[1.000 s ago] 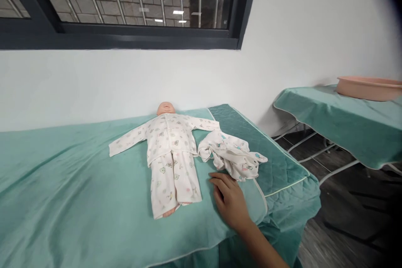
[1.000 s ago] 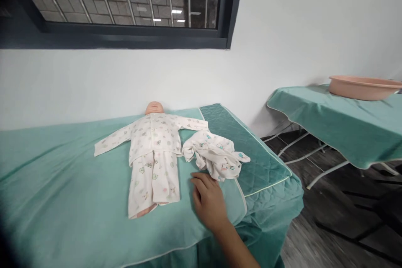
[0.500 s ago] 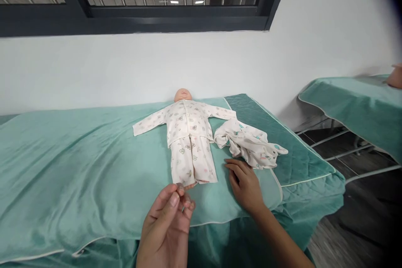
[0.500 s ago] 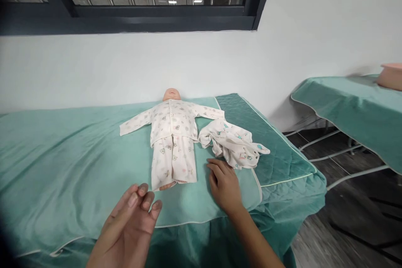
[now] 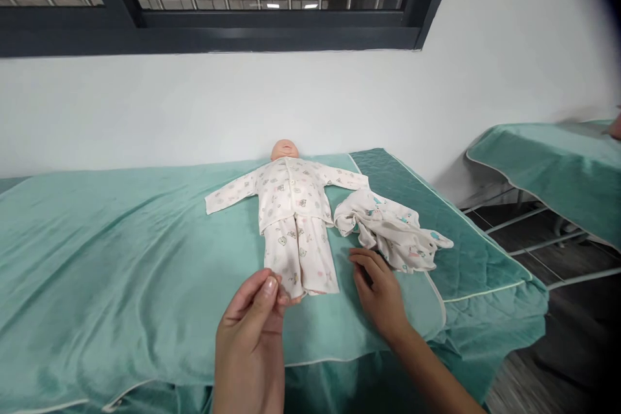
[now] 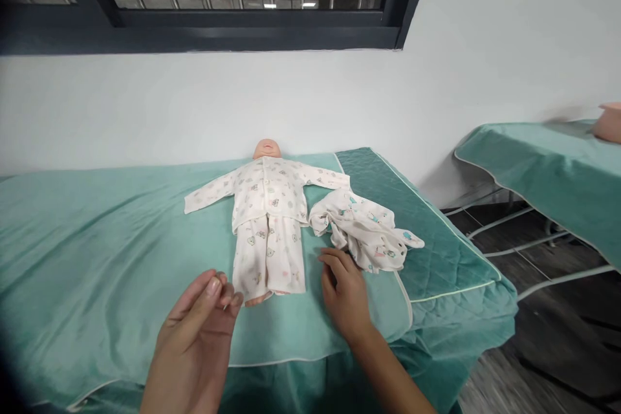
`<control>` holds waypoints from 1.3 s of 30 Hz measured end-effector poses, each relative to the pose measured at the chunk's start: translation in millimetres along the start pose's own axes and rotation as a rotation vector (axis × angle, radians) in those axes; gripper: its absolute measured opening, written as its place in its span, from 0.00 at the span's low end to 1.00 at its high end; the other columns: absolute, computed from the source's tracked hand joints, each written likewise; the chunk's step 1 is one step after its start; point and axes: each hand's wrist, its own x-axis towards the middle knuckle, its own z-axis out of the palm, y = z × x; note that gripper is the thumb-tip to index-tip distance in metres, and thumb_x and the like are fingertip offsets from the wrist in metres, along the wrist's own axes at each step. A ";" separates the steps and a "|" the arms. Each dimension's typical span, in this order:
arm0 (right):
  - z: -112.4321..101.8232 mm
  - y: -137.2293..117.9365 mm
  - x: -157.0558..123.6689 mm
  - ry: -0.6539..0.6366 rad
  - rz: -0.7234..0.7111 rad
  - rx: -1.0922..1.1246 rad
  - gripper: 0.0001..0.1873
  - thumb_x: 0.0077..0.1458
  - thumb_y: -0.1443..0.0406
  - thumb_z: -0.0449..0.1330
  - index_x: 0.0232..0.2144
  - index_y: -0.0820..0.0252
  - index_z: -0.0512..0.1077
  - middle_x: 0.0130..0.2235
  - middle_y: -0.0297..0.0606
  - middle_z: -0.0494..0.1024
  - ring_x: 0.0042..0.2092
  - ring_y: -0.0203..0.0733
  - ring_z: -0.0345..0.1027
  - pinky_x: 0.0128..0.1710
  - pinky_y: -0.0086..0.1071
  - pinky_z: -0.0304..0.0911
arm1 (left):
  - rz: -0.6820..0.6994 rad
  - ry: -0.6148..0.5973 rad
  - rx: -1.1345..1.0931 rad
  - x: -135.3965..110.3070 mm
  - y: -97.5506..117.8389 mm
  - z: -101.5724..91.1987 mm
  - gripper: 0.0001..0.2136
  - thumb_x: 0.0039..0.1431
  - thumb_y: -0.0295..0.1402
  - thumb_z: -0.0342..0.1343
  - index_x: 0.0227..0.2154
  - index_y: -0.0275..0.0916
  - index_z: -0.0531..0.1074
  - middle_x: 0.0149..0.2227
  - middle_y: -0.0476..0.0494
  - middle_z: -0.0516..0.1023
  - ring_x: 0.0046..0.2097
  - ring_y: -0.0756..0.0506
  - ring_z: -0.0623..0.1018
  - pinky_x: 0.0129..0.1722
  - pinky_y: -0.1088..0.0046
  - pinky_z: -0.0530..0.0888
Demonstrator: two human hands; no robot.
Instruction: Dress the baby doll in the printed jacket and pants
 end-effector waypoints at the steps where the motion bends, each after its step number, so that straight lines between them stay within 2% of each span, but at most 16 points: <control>1: 2.4 -4.9 6.4 0.008 0.007 0.069 0.11 0.62 0.69 0.52 0.42 0.55 0.72 0.50 0.44 0.76 0.51 0.47 0.70 0.50 0.43 0.67 | 0.011 -0.011 0.020 10.4 -0.3 2.3 0.13 0.39 0.32 0.73 0.30 0.39 0.80 0.30 0.47 0.78 0.29 0.52 0.74 0.30 0.76 0.75; 3: 10.1 -15.5 27.8 0.034 -0.001 0.174 0.11 0.62 0.69 0.51 0.42 0.54 0.72 0.49 0.44 0.76 0.51 0.46 0.70 0.50 0.42 0.67 | 0.049 -0.051 0.084 35.7 0.3 11.2 0.14 0.40 0.32 0.72 0.33 0.38 0.80 0.31 0.47 0.78 0.30 0.51 0.75 0.32 0.75 0.75; 5: 23.9 -25.2 63.0 0.089 -0.010 0.216 0.12 0.61 0.69 0.51 0.42 0.54 0.73 0.48 0.42 0.76 0.51 0.46 0.70 0.51 0.43 0.66 | 0.121 -0.097 0.188 67.0 2.2 26.0 0.16 0.42 0.34 0.72 0.37 0.38 0.80 0.32 0.46 0.78 0.33 0.51 0.76 0.36 0.74 0.75; 7: 45.0 -31.9 110.2 0.133 0.021 0.219 0.13 0.61 0.69 0.51 0.44 0.54 0.72 0.46 0.41 0.77 0.50 0.46 0.69 0.51 0.43 0.65 | 0.252 -0.134 0.324 104.6 4.7 45.3 0.16 0.45 0.36 0.70 0.39 0.39 0.80 0.34 0.46 0.78 0.36 0.50 0.76 0.39 0.73 0.74; 9: 70.5 -34.6 161.7 0.142 0.037 0.228 0.12 0.59 0.67 0.53 0.44 0.56 0.72 0.46 0.41 0.77 0.51 0.48 0.68 0.54 0.44 0.63 | 0.421 -0.153 0.444 147.1 6.7 66.7 0.14 0.47 0.38 0.68 0.37 0.39 0.80 0.34 0.47 0.78 0.36 0.49 0.76 0.40 0.73 0.72; 12: 105.0 -30.0 224.4 0.066 0.067 0.173 0.14 0.59 0.66 0.53 0.47 0.60 0.71 0.50 0.45 0.76 0.53 0.51 0.67 0.55 0.47 0.62 | 0.582 -0.193 0.602 211.5 6.9 96.2 0.11 0.53 0.38 0.61 0.38 0.40 0.78 0.36 0.46 0.79 0.38 0.47 0.76 0.42 0.69 0.72; 14: 118.9 -21.6 246.4 -0.028 0.058 0.140 0.16 0.61 0.64 0.52 0.49 0.61 0.71 0.52 0.46 0.75 0.55 0.52 0.66 0.57 0.49 0.60 | 0.667 -0.228 0.780 247.1 4.3 110.8 0.11 0.56 0.36 0.57 0.40 0.39 0.78 0.41 0.43 0.80 0.44 0.44 0.77 0.48 0.66 0.72; 17: 126.2 -7.3 253.1 -0.135 0.022 0.212 0.18 0.63 0.61 0.52 0.52 0.57 0.70 0.56 0.42 0.73 0.58 0.51 0.64 0.60 0.48 0.58 | 0.740 -0.375 1.028 280.5 -3.1 122.0 0.12 0.60 0.34 0.52 0.43 0.39 0.77 0.49 0.42 0.79 0.51 0.42 0.76 0.55 0.64 0.69; 20: 126.3 -0.8 248.2 -0.164 0.012 0.240 0.20 0.63 0.58 0.54 0.55 0.54 0.69 0.60 0.38 0.70 0.62 0.49 0.60 0.63 0.48 0.56 | 0.749 -0.476 1.126 291.3 -10.4 121.8 0.14 0.64 0.34 0.47 0.46 0.41 0.76 0.52 0.43 0.76 0.55 0.42 0.74 0.58 0.64 0.66; 27: 128.9 -5.3 247.0 -0.200 -0.010 0.138 0.22 0.67 0.53 0.47 0.57 0.50 0.69 0.63 0.38 0.67 0.65 0.49 0.57 0.64 0.51 0.54 | 0.753 -0.501 1.157 290.1 -11.8 115.5 0.16 0.66 0.34 0.44 0.48 0.42 0.75 0.54 0.44 0.75 0.57 0.43 0.72 0.59 0.65 0.65; 32: 125.0 -6.8 246.2 -0.236 0.007 0.162 0.23 0.67 0.52 0.47 0.57 0.50 0.69 0.63 0.38 0.66 0.66 0.48 0.54 0.65 0.50 0.51 | 0.763 -0.493 1.156 290.4 -11.5 115.5 0.16 0.66 0.33 0.45 0.48 0.41 0.75 0.54 0.45 0.75 0.57 0.45 0.72 0.60 0.65 0.65; 36: 122.3 -7.8 245.9 -0.275 0.022 0.145 0.24 0.66 0.51 0.47 0.59 0.51 0.67 0.65 0.39 0.63 0.67 0.48 0.52 0.67 0.49 0.49 | 0.772 -0.543 1.170 290.0 -11.1 114.4 0.16 0.66 0.32 0.44 0.48 0.44 0.76 0.54 0.47 0.75 0.58 0.45 0.71 0.61 0.65 0.65; 39: 117.5 -19.5 245.4 -0.241 0.035 0.154 0.23 0.65 0.54 0.49 0.57 0.52 0.69 0.64 0.41 0.65 0.66 0.50 0.53 0.66 0.52 0.50 | 0.783 -0.557 1.191 290.4 -10.7 112.1 0.17 0.66 0.31 0.43 0.47 0.46 0.77 0.56 0.48 0.74 0.59 0.45 0.70 0.62 0.63 0.65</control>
